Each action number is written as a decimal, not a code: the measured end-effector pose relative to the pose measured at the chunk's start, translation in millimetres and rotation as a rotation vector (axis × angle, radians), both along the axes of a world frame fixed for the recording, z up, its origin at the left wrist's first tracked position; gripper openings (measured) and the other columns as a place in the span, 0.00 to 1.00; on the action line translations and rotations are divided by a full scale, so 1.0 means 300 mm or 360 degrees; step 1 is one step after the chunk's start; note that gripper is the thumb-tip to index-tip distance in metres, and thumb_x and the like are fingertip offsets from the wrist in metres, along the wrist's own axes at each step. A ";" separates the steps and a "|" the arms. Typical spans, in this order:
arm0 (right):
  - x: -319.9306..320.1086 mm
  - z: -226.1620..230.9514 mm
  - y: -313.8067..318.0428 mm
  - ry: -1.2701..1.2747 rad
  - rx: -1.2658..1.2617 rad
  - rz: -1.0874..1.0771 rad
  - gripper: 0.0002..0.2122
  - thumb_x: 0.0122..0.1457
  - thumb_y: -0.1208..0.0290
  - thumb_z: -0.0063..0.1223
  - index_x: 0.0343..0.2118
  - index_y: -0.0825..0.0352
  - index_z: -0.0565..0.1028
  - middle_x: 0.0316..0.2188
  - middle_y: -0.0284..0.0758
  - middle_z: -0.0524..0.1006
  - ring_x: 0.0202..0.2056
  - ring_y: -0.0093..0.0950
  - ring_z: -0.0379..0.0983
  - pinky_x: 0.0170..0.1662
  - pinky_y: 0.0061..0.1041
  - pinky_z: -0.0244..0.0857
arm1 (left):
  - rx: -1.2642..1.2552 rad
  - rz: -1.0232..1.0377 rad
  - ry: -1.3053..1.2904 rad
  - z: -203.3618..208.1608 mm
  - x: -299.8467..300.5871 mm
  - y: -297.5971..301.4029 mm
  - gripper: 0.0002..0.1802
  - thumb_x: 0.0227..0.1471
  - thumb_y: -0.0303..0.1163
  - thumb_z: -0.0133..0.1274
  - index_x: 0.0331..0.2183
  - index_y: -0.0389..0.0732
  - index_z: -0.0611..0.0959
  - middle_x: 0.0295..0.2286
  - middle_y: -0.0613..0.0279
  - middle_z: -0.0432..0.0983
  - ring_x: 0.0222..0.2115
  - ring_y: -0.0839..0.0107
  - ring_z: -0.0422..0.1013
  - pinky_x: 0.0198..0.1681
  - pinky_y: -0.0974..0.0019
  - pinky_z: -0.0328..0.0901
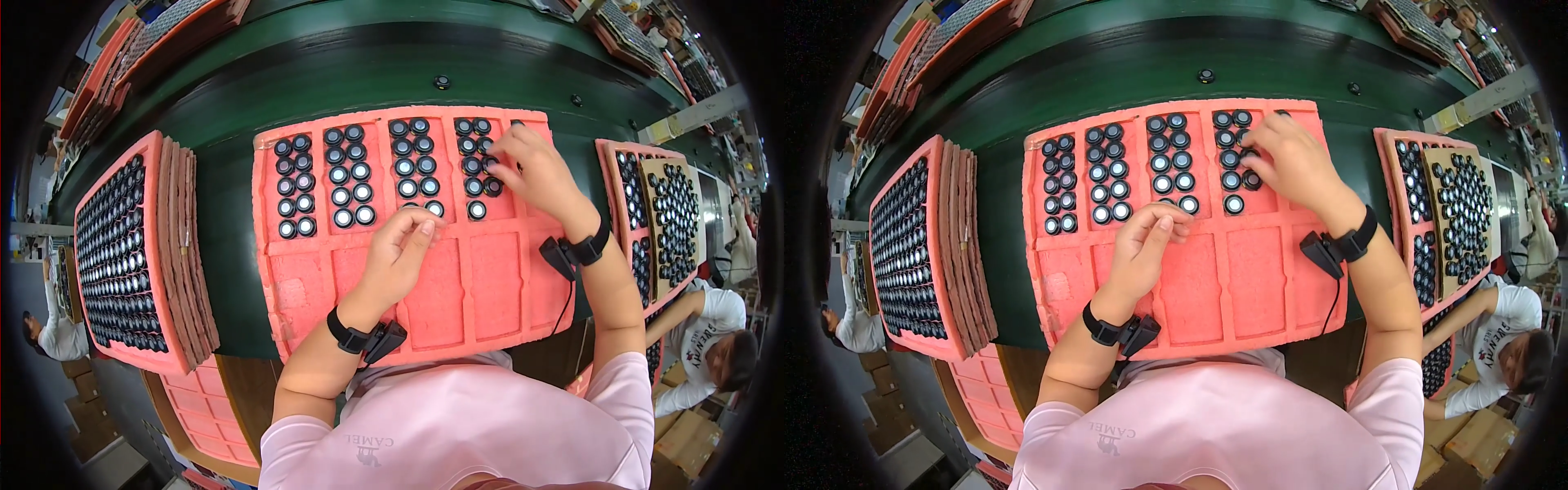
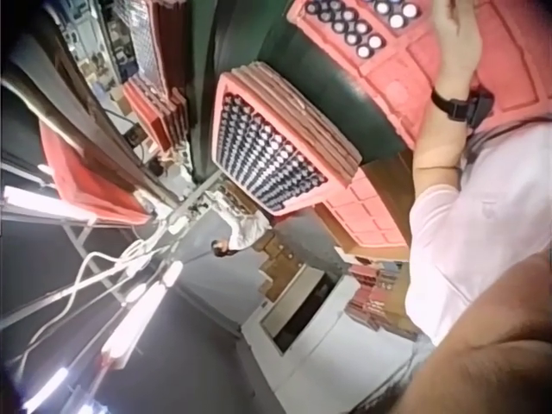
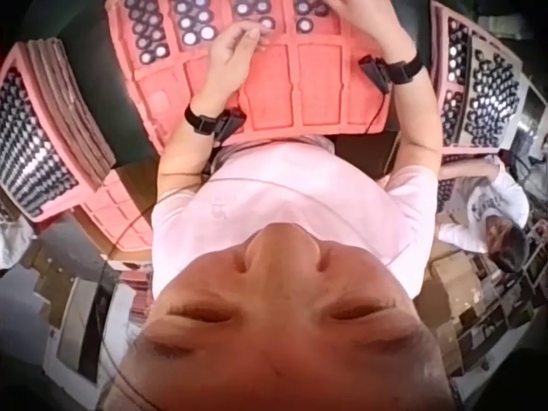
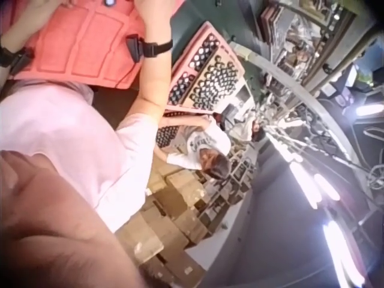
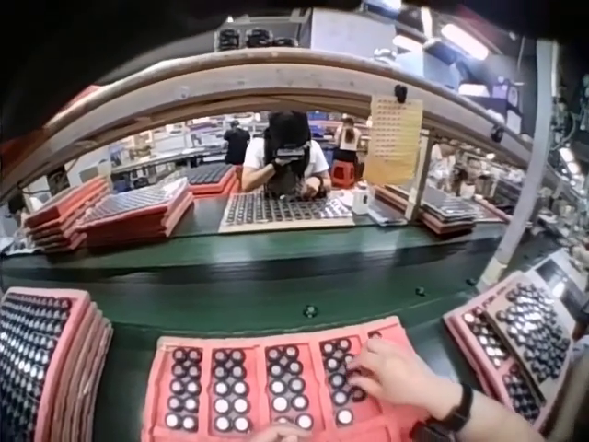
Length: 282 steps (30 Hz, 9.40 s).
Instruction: The person picks up two black circular components from a pink tray, turns them over to inspect them, and touches their sides together. They then place the components back into the tray and repeat the process with new ones.
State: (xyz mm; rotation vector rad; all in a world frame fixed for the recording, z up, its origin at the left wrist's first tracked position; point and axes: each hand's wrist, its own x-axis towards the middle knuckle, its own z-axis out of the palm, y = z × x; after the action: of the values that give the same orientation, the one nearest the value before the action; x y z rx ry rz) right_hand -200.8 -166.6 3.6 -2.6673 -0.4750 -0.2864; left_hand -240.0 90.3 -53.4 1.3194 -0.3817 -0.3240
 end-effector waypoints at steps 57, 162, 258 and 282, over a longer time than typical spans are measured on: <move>-0.296 -0.109 0.213 0.0862 0.2106 0.0350 0.22 0.51 0.83 0.61 0.49 0.70 0.67 0.46 0.36 0.71 0.49 0.25 0.69 0.53 0.30 0.63 | 0.0614 0.0198 -0.1175 0.074 -0.021 0.001 0.21 0.37 0.19 0.62 0.39 0.38 0.81 0.39 0.56 0.74 0.40 0.60 0.70 0.45 0.61 0.65; 0.560 -0.105 0.021 0.0454 -0.0480 -0.0632 0.16 0.52 0.60 0.58 0.39 0.65 0.75 0.35 0.40 0.78 0.41 0.40 0.76 0.43 0.37 0.70 | 0.0701 -0.0622 -0.0273 0.011 -0.007 -0.005 0.12 0.59 0.30 0.49 0.41 0.34 0.78 0.35 0.56 0.77 0.34 0.67 0.75 0.38 0.68 0.69; -0.265 -0.108 0.172 0.0099 0.1346 0.0436 0.16 0.50 0.87 0.59 0.42 0.70 0.71 0.48 0.44 0.69 0.50 0.34 0.69 0.53 0.32 0.65 | 0.0301 0.0027 -0.0938 0.074 0.000 0.048 0.21 0.45 0.15 0.58 0.43 0.34 0.75 0.45 0.48 0.72 0.46 0.63 0.70 0.49 0.62 0.67; -0.271 -0.132 0.205 0.0177 0.1578 0.0257 0.15 0.53 0.88 0.55 0.43 0.69 0.70 0.40 0.39 0.70 0.41 0.29 0.70 0.47 0.27 0.66 | 0.0026 -0.0057 -0.0234 0.036 -0.017 0.024 0.15 0.49 0.15 0.56 0.42 0.34 0.78 0.42 0.57 0.73 0.40 0.73 0.71 0.43 0.71 0.66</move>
State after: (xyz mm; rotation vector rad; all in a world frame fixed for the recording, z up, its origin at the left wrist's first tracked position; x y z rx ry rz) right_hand -282.0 -105.1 -36.0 -1.6612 -0.3712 -0.2358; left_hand -245.2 97.4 -42.6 1.3578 -0.5277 -0.2615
